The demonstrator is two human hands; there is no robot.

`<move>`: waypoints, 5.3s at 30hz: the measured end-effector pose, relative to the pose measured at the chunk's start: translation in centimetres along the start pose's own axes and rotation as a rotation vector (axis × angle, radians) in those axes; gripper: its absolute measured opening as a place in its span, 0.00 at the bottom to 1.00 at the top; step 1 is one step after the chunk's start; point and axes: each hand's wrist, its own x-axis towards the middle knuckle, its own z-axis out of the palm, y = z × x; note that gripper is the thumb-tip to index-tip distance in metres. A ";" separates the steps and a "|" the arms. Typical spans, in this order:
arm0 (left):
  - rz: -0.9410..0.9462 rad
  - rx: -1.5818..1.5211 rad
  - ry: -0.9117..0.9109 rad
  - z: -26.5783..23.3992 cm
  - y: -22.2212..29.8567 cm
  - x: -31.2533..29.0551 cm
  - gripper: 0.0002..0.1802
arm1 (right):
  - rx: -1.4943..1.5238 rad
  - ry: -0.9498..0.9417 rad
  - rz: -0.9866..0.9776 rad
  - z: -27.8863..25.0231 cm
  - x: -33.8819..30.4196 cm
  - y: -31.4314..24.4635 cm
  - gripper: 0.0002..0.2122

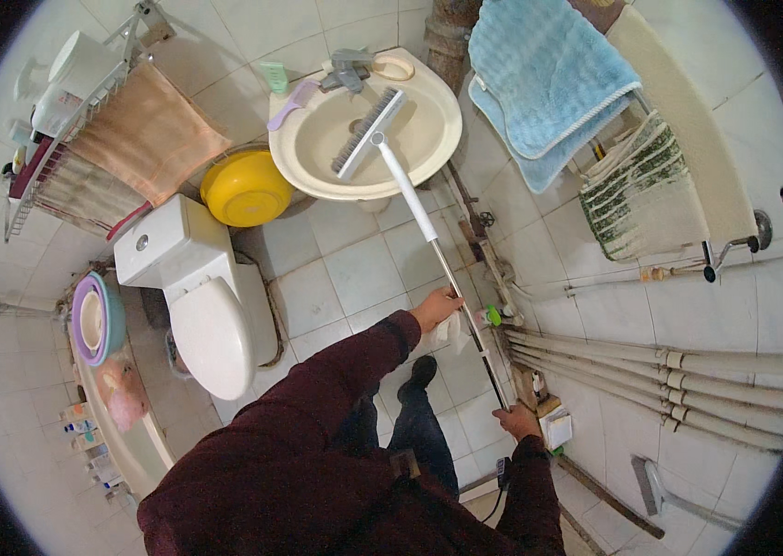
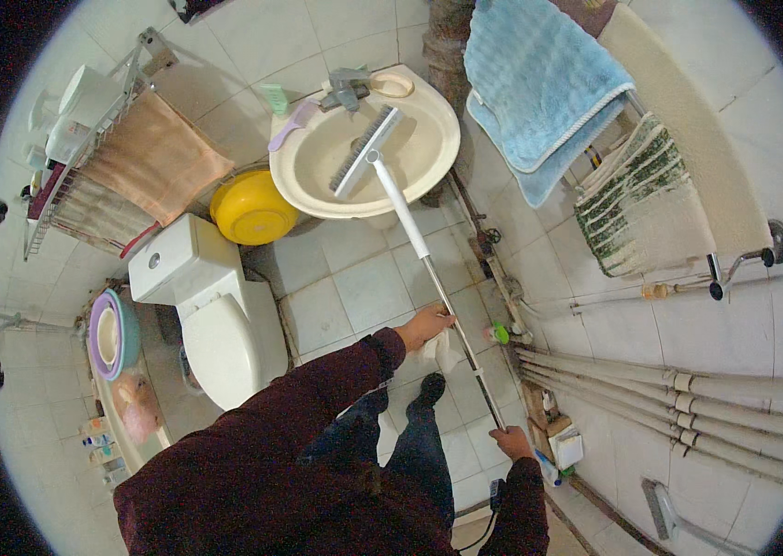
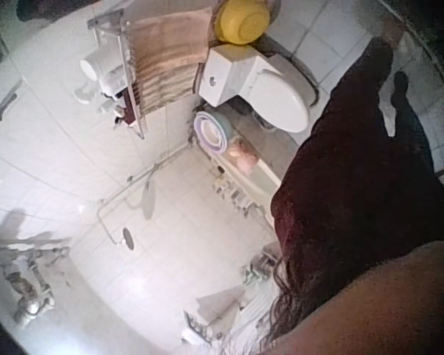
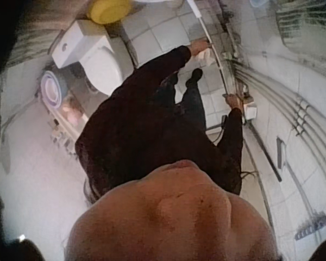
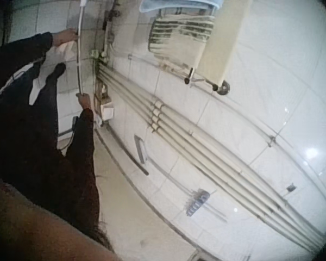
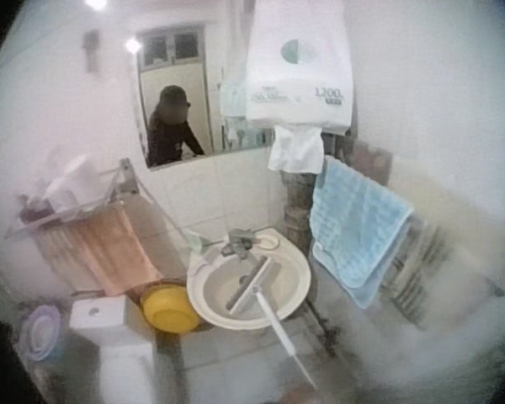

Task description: The person cleans the bathroom using a long-handled brush and a cloth. They scrub the bathtub and sink, wipe the tiles and grout around the tub, rinse the brush in the sink, and hang it on a wall rack. They also pick up a pink basin containing bath items.

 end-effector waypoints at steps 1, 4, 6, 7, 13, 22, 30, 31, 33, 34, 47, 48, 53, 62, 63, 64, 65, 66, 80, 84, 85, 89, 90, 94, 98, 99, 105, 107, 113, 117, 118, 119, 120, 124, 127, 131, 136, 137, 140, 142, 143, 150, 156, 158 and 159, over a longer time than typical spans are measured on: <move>0.033 0.003 -0.013 0.2 -0.1 0.6 0.16 | 0.009 0.045 -0.016 -0.4 0.7 0.3 0.20; 0.054 -0.006 -0.002 0.9 0.2 2.3 0.16 | 0.001 0.126 -0.159 -1.0 3.8 1.6 0.20; 0.043 0.008 0.055 1.1 0.8 3.2 0.16 | -0.059 0.153 -0.223 -1.1 6.1 2.4 0.21; 0.077 0.056 0.063 1.2 1.1 3.5 0.20 | -0.113 0.165 -0.224 -1.2 7.5 2.5 0.21; 0.228 0.068 0.341 -0.3 2.6 5.9 0.24 | -0.195 0.193 -0.207 -1.7 15.2 2.8 0.23; 0.314 -0.017 0.555 -7.3 7.4 8.9 0.21 | -0.344 0.039 0.049 -0.8 24.1 7.9 0.24; 0.264 0.389 0.510 -5.2 4.9 10.1 0.18 | -0.375 0.110 0.159 3.2 29.6 13.9 0.26; 0.307 0.437 0.449 -5.2 4.7 10.2 0.20 | -0.399 0.143 0.201 4.1 30.1 14.2 0.23; 0.268 0.338 0.418 -5.0 4.5 10.9 0.20 | -0.292 0.146 0.266 5.3 31.2 14.4 0.20; 0.294 0.333 0.378 -5.0 4.6 11.3 0.20 | -0.269 0.224 0.307 5.8 31.6 14.3 0.20; 0.302 0.151 0.484 -4.1 4.5 14.7 0.17 | -0.162 0.426 0.164 8.4 38.0 11.1 0.14; 0.308 0.139 0.474 -4.3 4.4 15.0 0.16 | -0.135 0.459 0.152 8.7 38.3 10.9 0.15; 0.293 0.194 0.493 -5.9 4.0 16.8 0.17 | -0.025 0.367 0.045 10.1 37.0 10.3 0.22; 0.240 0.245 0.454 -7.4 4.3 18.4 0.23 | 0.126 0.112 -0.080 13.1 29.1 15.6 0.21; 0.234 0.260 0.462 -7.4 4.3 18.3 0.23 | 0.145 0.096 -0.034 13.2 28.3 16.3 0.21; 0.222 0.259 0.479 -7.5 4.3 18.0 0.22 | 0.174 0.096 -0.013 13.2 27.5 16.9 0.21; 0.251 0.378 0.452 -7.5 4.2 17.6 0.23 | 0.159 0.107 -0.027 13.0 26.7 17.4 0.21; 0.286 0.486 0.443 -7.5 4.2 17.0 0.23 | 0.131 0.133 -0.040 12.9 26.0 17.6 0.21; 0.324 -0.629 0.186 -5.2 7.6 -4.1 0.17 | 0.483 -0.326 -0.622 2.6 18.7 -3.4 0.26; 0.420 -0.602 0.310 -2.2 7.3 -15.1 0.16 | 1.014 -0.816 -0.719 0.5 7.4 -17.9 0.24; 0.452 -0.604 0.344 -1.7 7.2 -17.8 0.16 | 0.972 -0.843 -0.669 0.6 4.4 -20.7 0.24; 0.549 -0.451 0.558 -1.0 5.2 -27.7 0.16 | 0.708 -0.978 -0.780 4.2 -5.1 -27.4 0.22; 0.544 -0.393 0.649 -0.6 4.7 -29.5 0.16 | 0.605 -0.965 -0.818 5.1 -6.6 -28.3 0.21; 0.648 -0.360 0.927 -1.1 -0.7 -39.0 0.16 | 0.658 -1.036 -0.799 12.4 -14.1 -29.4 0.16; 0.661 0.317 1.451 -0.4 -9.0 -49.5 0.18 | 0.614 -1.015 -0.784 20.6 -23.3 -27.6 0.13; 0.604 0.217 1.465 0.0 -11.8 -52.4 0.19 | 0.572 -1.036 -0.844 23.1 -25.7 -26.8 0.12; 0.442 -0.151 1.512 3.5 -26.7 -68.8 0.22 | 0.239 -1.177 -0.989 39.1 -37.7 -21.2 0.11; 0.558 -0.387 1.568 3.7 -29.7 -72.6 0.22 | 0.139 -1.150 -0.976 43.5 -40.6 -20.7 0.12; 0.419 -0.409 1.792 5.0 -37.1 -79.3 0.19 | -0.328 -1.313 -1.491 53.8 -46.6 -19.6 0.10; 0.601 -0.737 1.996 4.6 -41.5 -82.2 0.16 | -0.506 -1.497 -1.370 63.1 -49.2 -19.4 0.12; 0.690 -0.879 2.013 5.8 -43.1 -83.8 0.16 | -0.486 -1.513 -1.257 65.4 -50.2 -18.0 0.14; 0.662 -0.891 2.069 5.4 -44.0 -84.8 0.16 | -0.618 -1.500 -1.095 67.5 -50.5 -17.9 0.17; 0.652 -0.918 2.113 4.9 -45.1 -86.0 0.17 | -0.767 -1.513 -0.978 69.9 -51.2 -17.3 0.19; 0.749 -1.112 2.234 1.1 -47.6 -90.3 0.22 | -1.152 -1.664 -0.347 78.8 -55.0 -14.3 0.23; 0.874 -1.302 2.289 -2.1 -49.7 -93.7 0.17 | -1.112 -1.835 -0.400 85.6 -58.3 -12.7 0.22; 0.827 -1.577 2.575 -4.6 -54.9 -96.2 0.14 | -1.457 -1.663 -0.929 94.9 -61.0 -11.4 0.20; 0.378 -1.702 2.689 -6.0 -62.7 -95.2 0.13 | -1.688 -1.591 -1.596 103.1 -58.8 -7.6 0.19; 0.511 -1.826 2.512 -6.3 -64.5 -94.8 0.14 | -1.715 -1.536 -1.648 104.6 -57.8 -7.0 0.19; 0.623 -1.915 2.200 -8.0 -69.7 -93.8 0.15 | -1.658 -1.326 -1.915 108.2 -53.4 -5.9 0.18; 0.211 -1.675 2.254 -10.7 -72.5 -93.1 0.13 | -1.732 -1.024 -1.942 110.0 -50.0 -6.0 0.19; -0.022 -1.281 2.415 -12.1 -73.3 -92.7 0.10 | -1.651 -0.956 -2.008 110.7 -48.3 -6.4 0.18; 0.257 -1.188 2.121 -23.4 -77.4 -89.3 0.08 | -1.328 -0.333 -1.900 115.1 -40.9 -11.0 0.18; 0.218 -1.305 2.144 -28.9 -80.3 -82.3 0.10 | -1.134 -0.452 -2.264 119.7 -35.5 -9.1 0.25; 0.209 -1.262 2.211 -28.9 -81.5 -80.4 0.14 | -1.485 -0.603 -2.121 120.7 -33.7 -8.1 0.26; 0.214 -1.245 2.249 -28.5 -81.9 -79.7 0.15 | -1.561 -0.606 -2.191 121.0 -33.1 -8.2 0.28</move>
